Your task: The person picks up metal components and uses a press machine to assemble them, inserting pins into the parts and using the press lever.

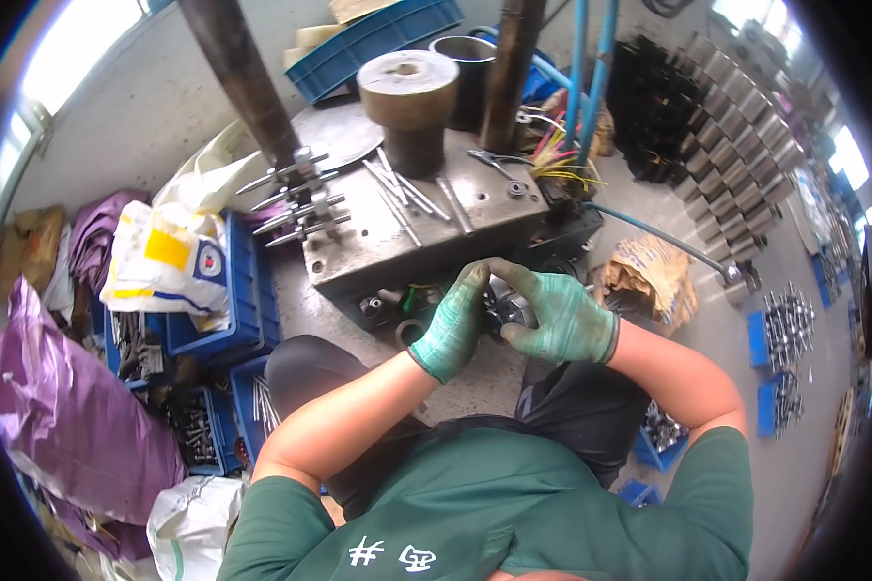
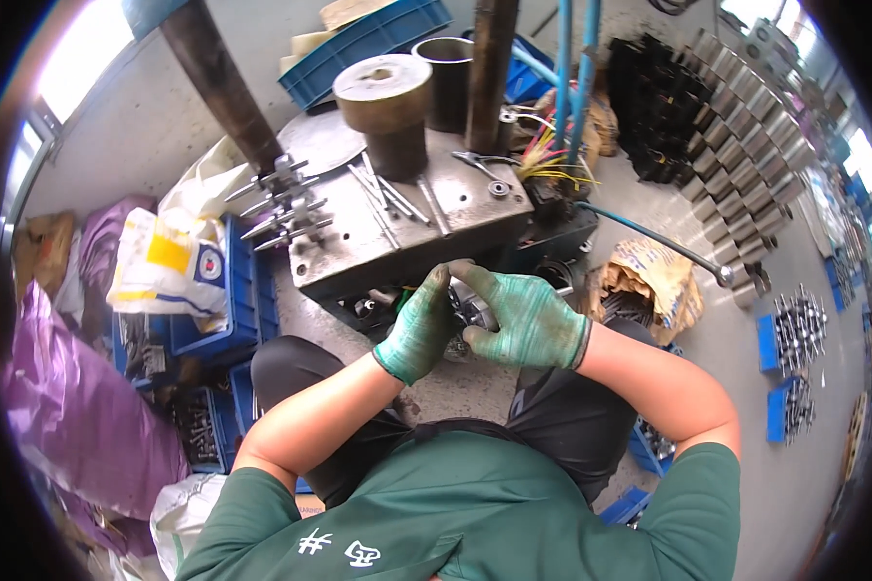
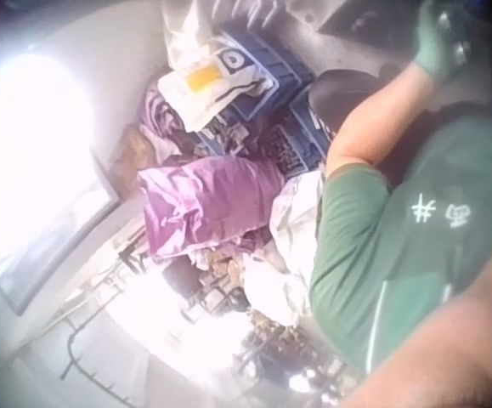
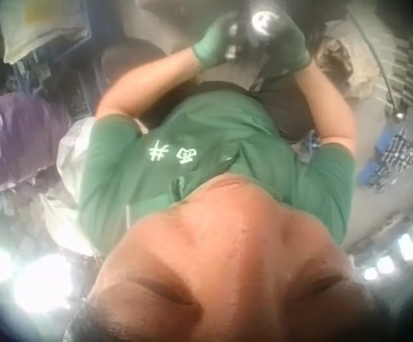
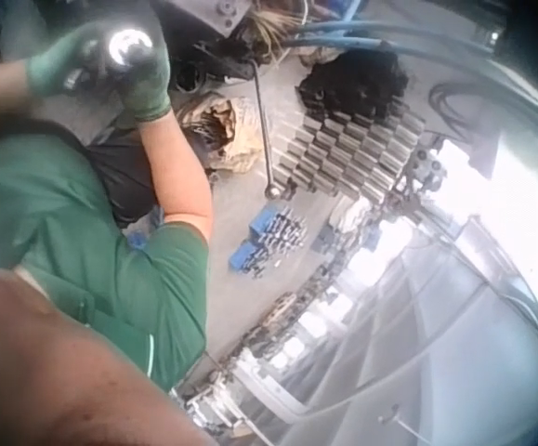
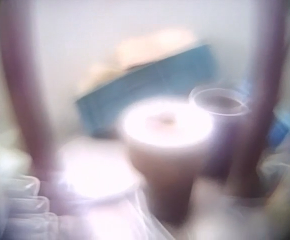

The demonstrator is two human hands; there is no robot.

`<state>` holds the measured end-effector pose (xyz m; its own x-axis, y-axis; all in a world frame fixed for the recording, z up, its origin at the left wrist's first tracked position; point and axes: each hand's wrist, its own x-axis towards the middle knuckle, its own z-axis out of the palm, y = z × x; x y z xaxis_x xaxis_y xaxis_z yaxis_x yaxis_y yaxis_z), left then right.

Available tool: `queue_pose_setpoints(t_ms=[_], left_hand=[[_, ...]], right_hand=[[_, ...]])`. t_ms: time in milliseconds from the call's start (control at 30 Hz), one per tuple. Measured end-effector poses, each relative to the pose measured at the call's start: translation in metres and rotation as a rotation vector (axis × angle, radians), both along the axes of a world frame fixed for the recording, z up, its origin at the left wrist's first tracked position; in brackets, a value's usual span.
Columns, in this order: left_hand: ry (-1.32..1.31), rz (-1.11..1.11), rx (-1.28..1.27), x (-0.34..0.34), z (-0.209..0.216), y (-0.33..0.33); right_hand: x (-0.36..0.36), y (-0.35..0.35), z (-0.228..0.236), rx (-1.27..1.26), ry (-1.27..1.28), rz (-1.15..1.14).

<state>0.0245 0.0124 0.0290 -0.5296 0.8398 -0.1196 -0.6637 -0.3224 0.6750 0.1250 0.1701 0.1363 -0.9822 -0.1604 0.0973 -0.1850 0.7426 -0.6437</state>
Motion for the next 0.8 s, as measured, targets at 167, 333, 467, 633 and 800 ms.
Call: queue_pose_setpoints(t_ms=[167, 333, 467, 633, 800], left_hand=[[-0.339, 0.199, -0.279, -0.008, -0.016, -0.007], [-0.391, 0.250, -0.330, 0.004, -0.050, -0.009], [-0.545, 0.134, -0.370, 0.009, -0.027, -0.010], [-0.547, -0.182, -0.084, -0.006, -0.044, -0.026], [-0.692, 0.424, -0.323, -0.010, -0.079, -0.003]], right_hand=[[-0.030, -0.014, -0.068, -0.185, -0.087, -0.009], [-0.026, -0.020, -0.090, -0.320, -0.051, 0.130], [-0.027, -0.010, -0.078, -0.565, -0.299, 0.128], [-0.039, 0.005, -0.072, -1.601, -0.555, 0.102], [-0.056, 0.013, -0.064, -1.545, -0.363, -0.210]])
